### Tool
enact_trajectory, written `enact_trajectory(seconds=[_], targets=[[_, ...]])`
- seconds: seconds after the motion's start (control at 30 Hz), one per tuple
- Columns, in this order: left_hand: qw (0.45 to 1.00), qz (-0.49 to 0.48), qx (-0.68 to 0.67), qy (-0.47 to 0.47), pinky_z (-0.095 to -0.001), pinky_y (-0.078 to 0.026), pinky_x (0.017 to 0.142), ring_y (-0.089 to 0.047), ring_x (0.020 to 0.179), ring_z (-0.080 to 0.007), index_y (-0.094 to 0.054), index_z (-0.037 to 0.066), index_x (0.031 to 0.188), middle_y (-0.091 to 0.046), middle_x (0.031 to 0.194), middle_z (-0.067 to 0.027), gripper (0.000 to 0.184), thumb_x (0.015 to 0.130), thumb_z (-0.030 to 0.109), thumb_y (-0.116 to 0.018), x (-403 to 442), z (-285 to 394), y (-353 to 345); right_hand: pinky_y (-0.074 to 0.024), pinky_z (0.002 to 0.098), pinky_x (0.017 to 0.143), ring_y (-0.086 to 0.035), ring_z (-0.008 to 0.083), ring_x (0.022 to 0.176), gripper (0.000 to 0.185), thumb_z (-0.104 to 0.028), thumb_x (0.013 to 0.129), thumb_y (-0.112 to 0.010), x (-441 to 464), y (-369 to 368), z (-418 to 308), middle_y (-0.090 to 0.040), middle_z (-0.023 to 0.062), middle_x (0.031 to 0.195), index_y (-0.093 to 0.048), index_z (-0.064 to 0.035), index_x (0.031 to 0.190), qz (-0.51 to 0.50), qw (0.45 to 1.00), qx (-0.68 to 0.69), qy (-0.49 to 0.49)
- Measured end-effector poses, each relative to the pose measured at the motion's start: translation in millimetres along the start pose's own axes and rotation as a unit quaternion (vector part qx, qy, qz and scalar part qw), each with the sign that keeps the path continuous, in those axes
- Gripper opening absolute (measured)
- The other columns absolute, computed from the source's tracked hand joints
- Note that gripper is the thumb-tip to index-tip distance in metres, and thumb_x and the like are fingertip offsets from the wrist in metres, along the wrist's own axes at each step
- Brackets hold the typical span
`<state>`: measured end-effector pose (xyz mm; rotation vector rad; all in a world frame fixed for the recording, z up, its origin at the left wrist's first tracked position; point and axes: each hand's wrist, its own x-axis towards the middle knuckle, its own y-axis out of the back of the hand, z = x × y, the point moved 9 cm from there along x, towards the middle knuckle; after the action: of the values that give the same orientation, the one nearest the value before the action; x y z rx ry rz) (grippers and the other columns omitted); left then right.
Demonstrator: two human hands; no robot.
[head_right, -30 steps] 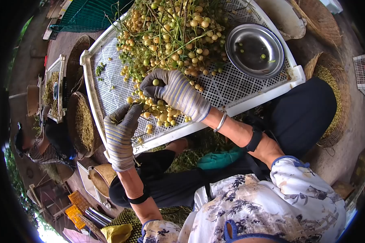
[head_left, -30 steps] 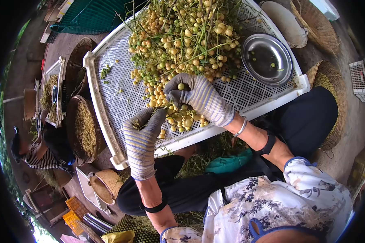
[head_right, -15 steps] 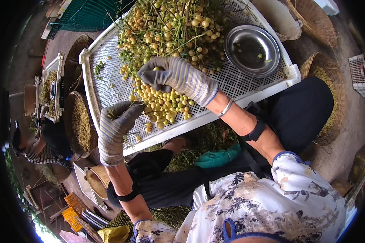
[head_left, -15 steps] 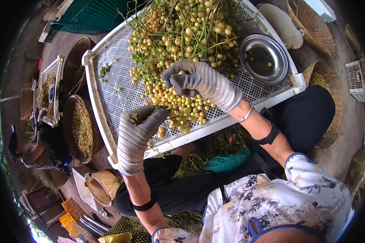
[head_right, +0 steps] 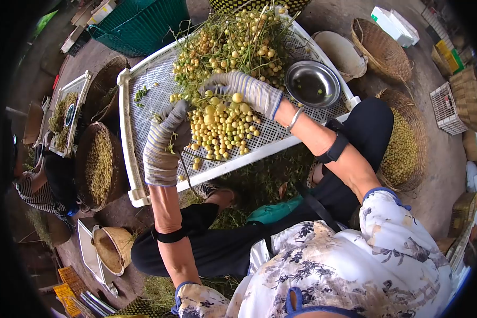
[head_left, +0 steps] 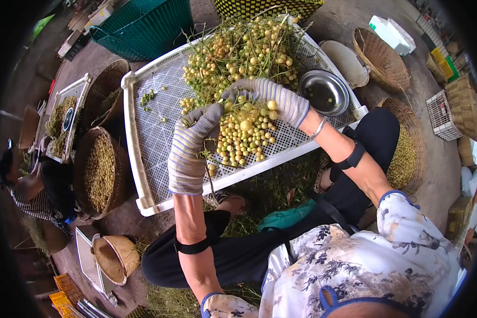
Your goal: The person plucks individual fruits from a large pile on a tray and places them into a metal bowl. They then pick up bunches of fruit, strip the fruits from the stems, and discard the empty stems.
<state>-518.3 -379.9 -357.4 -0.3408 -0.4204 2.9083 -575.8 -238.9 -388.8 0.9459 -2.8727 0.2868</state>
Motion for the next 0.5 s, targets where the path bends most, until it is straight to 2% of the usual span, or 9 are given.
enact_trajectory(seconds=[0.03, 0.07, 0.13, 0.17, 0.2, 0.33, 0.37, 0.43, 0.5], targets=[[1.000, 0.008, 0.026, 0.007, -0.0186, -0.029, 0.044, -0.042, 0.048, -0.0028, -0.069, 0.005, 0.084, -0.052, 0.059, 0.0056, 0.025, 0.080, 0.029, -0.076, -1, -5, 4, -0.0495, 0.0254, 0.091, -0.058, 0.0097, 0.103, 0.030, -0.013, 0.095, -0.051, 2, 11, 18, -0.062, 0.0025, 0.115, -0.059, -0.0026, 0.121, 0.000, 0.992, -0.123, -0.013], [0.998, 0.024, 0.052, -0.009, -0.0186, -0.030, 0.044, -0.042, 0.048, -0.0027, -0.070, 0.005, 0.084, -0.052, 0.060, 0.0058, 0.025, 0.079, 0.029, -0.076, -3, -5, 9, -0.0472, 0.0266, 0.093, -0.058, 0.0097, 0.102, 0.033, -0.025, 0.097, -0.052, -6, 13, 18, -0.064, 0.0032, 0.111, -0.061, -0.0032, 0.120, 0.063, 0.996, -0.016, -0.062], [0.992, 0.062, 0.101, -0.035, -0.0184, -0.030, 0.045, -0.043, 0.049, -0.0024, -0.070, 0.005, 0.085, -0.052, 0.060, 0.0060, 0.025, 0.079, 0.028, -0.077, -9, -6, 15, -0.0463, 0.0237, 0.086, -0.058, 0.0082, 0.093, 0.036, -0.032, 0.096, -0.053, -17, 2, -22, -0.068, 0.0023, 0.102, -0.064, -0.0040, 0.116, 0.051, 0.959, -0.276, 0.034], [0.994, 0.059, 0.093, -0.025, -0.0184, -0.031, 0.047, -0.045, 0.051, -0.0023, -0.070, 0.004, 0.087, -0.055, 0.063, 0.0054, 0.026, 0.077, 0.027, -0.078, -10, -9, 15, -0.0476, 0.0242, 0.082, -0.058, 0.0082, 0.087, 0.047, -0.044, 0.094, -0.054, -20, -3, -20, -0.069, 0.0016, 0.095, -0.064, -0.0048, 0.116, 0.040, 0.971, -0.230, 0.043], [0.992, 0.056, 0.106, -0.031, -0.0191, -0.034, 0.049, -0.047, 0.054, -0.0033, -0.070, 0.003, 0.088, -0.058, 0.066, 0.0039, 0.024, 0.078, 0.024, -0.077, -14, -6, 10, -0.0480, 0.0259, 0.082, -0.059, 0.0096, 0.089, 0.048, -0.043, 0.091, -0.059, -28, -19, -23, -0.069, 0.0037, 0.097, -0.063, -0.0030, 0.117, 0.021, 0.987, -0.154, -0.041], [0.972, 0.091, 0.212, -0.053, -0.0235, -0.047, 0.060, -0.059, 0.065, -0.0100, -0.068, -0.005, 0.095, -0.068, 0.078, -0.0070, 0.030, 0.079, 0.019, -0.076, 5, -20, 10, -0.0487, 0.0262, 0.074, -0.061, 0.0116, 0.083, 0.049, -0.035, 0.085, -0.070, -27, -32, -26, -0.069, 0.0069, 0.101, -0.062, -0.0003, 0.119, -0.014, 0.977, -0.214, -0.021], [0.938, 0.097, 0.319, -0.091, -0.0272, -0.049, 0.064, -0.062, 0.069, -0.0161, -0.067, -0.005, 0.096, -0.069, 0.081, -0.0117, 0.028, 0.080, 0.017, -0.074, 6, -16, 4, -0.0499, 0.0277, 0.073, -0.063, 0.0144, 0.083, 0.047, -0.029, 0.083, -0.072, -23, -26, -17, -0.070, 0.0096, 0.101, -0.062, -0.0001, 0.119, -0.008, 0.971, -0.237, 0.031], [0.829, 0.114, 0.520, -0.172, -0.0347, -0.053, 0.070, -0.069, 0.077, -0.0282, -0.066, -0.006, 0.098, -0.069, 0.087, -0.0211, 0.026, 0.081, 0.012, -0.071, -2, -6, -10, -0.0504, 0.0308, 0.080, -0.066, 0.0182, 0.089, 0.043, -0.025, 0.082, -0.073, -27, -26, -8, -0.070, 0.0127, 0.101, -0.063, -0.0016, 0.116, -0.007, 0.968, -0.244, -0.066], [0.780, 0.123, 0.579, -0.203, -0.0315, -0.051, 0.069, -0.066, 0.075, -0.0212, -0.066, -0.006, 0.098, -0.070, 0.086, -0.0168, 0.022, 0.082, 0.009, -0.070, -6, -6, -20, -0.0508, 0.0318, 0.080, -0.068, 0.0196, 0.088, 0.040, -0.026, 0.080, -0.074, -24, -26, -10, -0.070, 0.0143, 0.099, -0.065, -0.0030, 0.111, 0.007, 0.926, -0.376, -0.031]])
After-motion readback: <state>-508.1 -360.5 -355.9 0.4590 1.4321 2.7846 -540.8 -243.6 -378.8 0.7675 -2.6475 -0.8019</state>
